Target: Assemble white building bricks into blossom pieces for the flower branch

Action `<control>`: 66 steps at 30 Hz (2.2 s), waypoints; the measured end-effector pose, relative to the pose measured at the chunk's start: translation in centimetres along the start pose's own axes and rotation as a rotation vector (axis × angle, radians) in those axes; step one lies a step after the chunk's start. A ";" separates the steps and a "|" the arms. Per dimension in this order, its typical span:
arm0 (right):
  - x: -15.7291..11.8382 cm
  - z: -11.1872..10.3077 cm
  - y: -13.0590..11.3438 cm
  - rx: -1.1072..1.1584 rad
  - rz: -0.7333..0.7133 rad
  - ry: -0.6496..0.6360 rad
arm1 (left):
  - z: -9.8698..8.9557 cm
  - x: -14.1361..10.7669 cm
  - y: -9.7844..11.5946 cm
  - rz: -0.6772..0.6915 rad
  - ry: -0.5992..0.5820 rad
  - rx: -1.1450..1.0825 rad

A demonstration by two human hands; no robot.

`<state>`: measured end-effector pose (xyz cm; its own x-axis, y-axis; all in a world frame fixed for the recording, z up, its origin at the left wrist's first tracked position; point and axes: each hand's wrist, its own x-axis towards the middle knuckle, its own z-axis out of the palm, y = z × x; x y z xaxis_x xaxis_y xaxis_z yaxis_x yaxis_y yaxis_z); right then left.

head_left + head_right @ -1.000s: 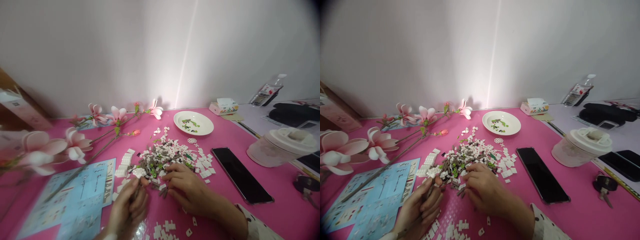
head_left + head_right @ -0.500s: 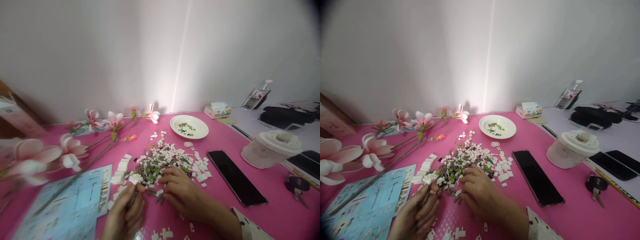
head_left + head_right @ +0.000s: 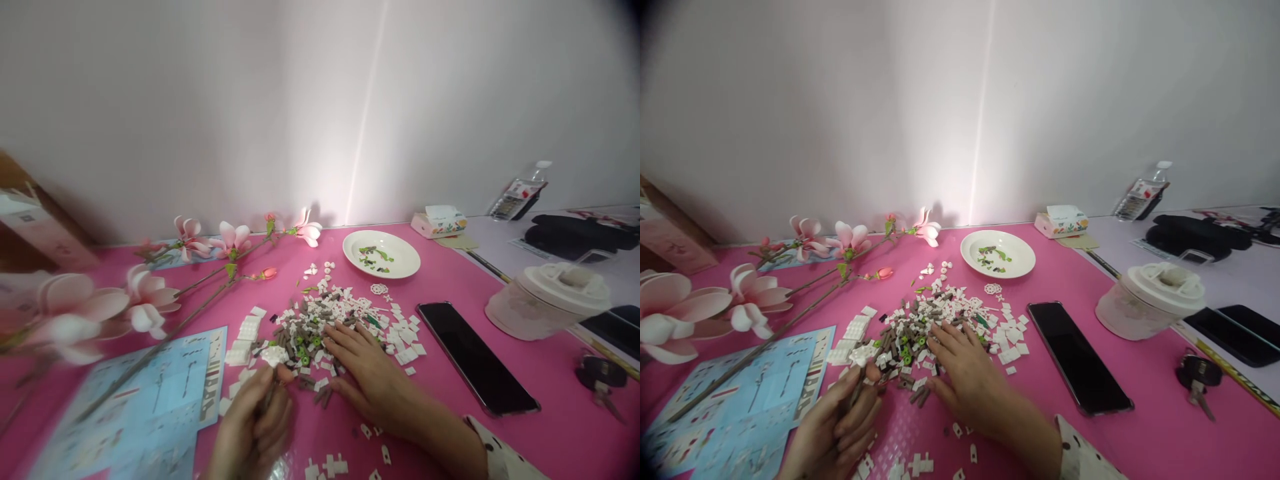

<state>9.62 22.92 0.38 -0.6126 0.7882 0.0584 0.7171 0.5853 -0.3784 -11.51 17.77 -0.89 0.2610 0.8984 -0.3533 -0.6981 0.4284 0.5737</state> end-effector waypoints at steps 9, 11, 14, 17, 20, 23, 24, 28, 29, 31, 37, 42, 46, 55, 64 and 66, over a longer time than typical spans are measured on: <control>-0.3 0.6 0.6 -0.082 -0.111 0.033 | -0.2 0.6 -0.3 0.059 -0.063 -0.005; -0.3 0.9 0.9 -0.077 -0.143 0.077 | -0.1 0.6 -0.3 0.076 -0.055 0.001; -0.2 1.4 1.2 -0.073 -0.186 0.110 | 0.3 0.5 -0.1 0.086 -0.062 0.018; -0.1 1.7 1.5 -0.086 -0.204 0.091 | 0.5 0.5 -0.1 0.087 -0.080 0.032; 0.0 1.9 1.7 -0.078 -0.211 0.104 | 0.6 0.5 -0.1 0.094 -0.089 0.033; 0.1 2.0 1.8 -0.073 -0.225 0.159 | 0.6 0.6 -0.1 0.099 -0.091 0.032; 0.1 2.0 1.8 -0.079 -0.231 0.172 | 0.6 0.6 -0.1 0.100 -0.092 0.033; 0.2 2.0 1.8 -0.125 -0.244 0.154 | 0.6 0.6 -0.1 0.105 -0.096 0.034; 0.2 2.0 1.8 -0.132 -0.243 0.149 | 0.6 0.6 -0.1 0.106 -0.099 0.034; 0.2 2.1 1.9 -0.134 -0.236 0.154 | 0.5 0.6 -0.1 0.106 -0.104 0.037; 0.2 2.3 2.2 -0.093 -0.238 0.156 | 0.5 0.5 -0.1 0.107 -0.097 0.043; 0.2 2.1 1.9 -0.092 -0.224 0.145 | 0.6 0.6 -0.1 0.109 -0.091 0.048; 0.1 2.0 2.0 -0.089 -0.240 0.163 | 0.6 0.6 -0.1 0.107 -0.092 0.054; 0.5 1.5 2.4 0.005 -0.338 0.383 | 0.8 0.5 -0.3 0.103 -0.093 0.082; 0.6 1.0 2.2 0.050 -0.397 0.443 | 0.0 0.2 -1.0 0.187 -0.125 0.180; 0.5 1.1 2.3 0.067 -0.406 0.445 | 0.0 0.3 -1.1 0.213 -0.136 0.195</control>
<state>10.58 24.44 -1.48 -0.6245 0.5166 0.5857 0.4235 0.8541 -0.3018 -10.69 17.52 -1.65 0.2185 0.9689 -0.1159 -0.6091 0.2282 0.7595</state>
